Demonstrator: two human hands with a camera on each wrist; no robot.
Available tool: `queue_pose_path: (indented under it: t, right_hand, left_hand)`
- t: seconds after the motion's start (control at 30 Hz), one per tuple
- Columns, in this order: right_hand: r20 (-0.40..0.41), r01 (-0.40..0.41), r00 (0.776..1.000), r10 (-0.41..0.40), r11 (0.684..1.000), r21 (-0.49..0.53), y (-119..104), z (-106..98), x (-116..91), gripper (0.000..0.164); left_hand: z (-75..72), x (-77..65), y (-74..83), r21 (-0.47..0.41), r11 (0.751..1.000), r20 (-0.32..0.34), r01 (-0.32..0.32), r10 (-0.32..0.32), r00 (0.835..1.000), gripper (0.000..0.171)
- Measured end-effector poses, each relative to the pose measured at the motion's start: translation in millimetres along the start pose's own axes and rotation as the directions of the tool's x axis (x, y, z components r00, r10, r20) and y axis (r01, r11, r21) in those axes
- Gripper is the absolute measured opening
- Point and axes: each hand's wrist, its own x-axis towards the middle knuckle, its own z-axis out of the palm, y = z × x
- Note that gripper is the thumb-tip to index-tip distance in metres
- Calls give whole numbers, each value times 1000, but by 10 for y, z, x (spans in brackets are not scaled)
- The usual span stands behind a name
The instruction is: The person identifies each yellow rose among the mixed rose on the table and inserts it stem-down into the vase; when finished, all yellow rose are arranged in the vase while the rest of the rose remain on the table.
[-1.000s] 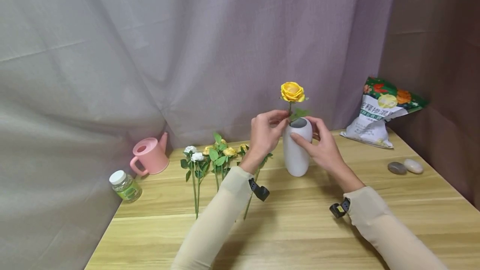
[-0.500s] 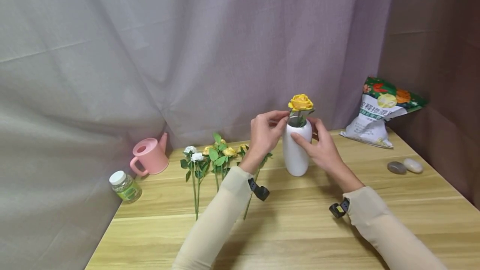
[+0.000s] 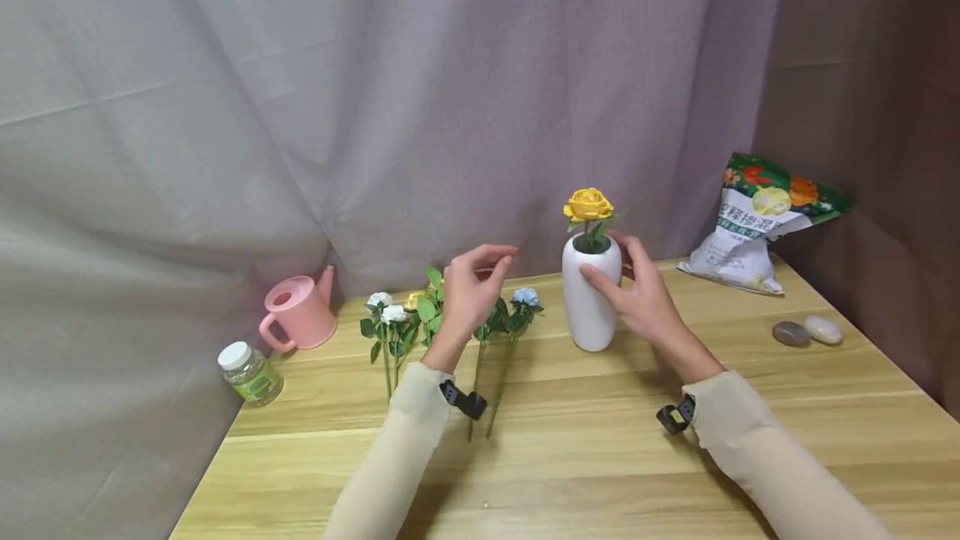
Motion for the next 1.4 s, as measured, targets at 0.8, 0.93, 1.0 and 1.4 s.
queue_pose_path:
  t: [0.8, 0.93, 1.0, 1.4]
  right_hand:
    - [-24, 15, 1000, -14, 1000, 8, 34, -44, -31, 65]
    - [-23, 15, 1000, -15, 1000, 9, 32, -23, -14, 65]
    - [-20, 18, 1000, -18, 1000, 2, 33, -15, -5, 65]
    - [2, 0, 1000, 0, 1000, -7, 66, 27, 29, 66]
  left_hand:
    - [-273, -557, -755, 272, 920, 349, 283, -368, 862, 21]
    - [-273, -583, -761, 282, 904, 348, 322, -409, 844, 25]
    - [-278, -589, -770, 282, 893, 340, 350, -434, 834, 28]
    - [-316, -588, -837, 179, 878, 352, 444, -479, 804, 32]
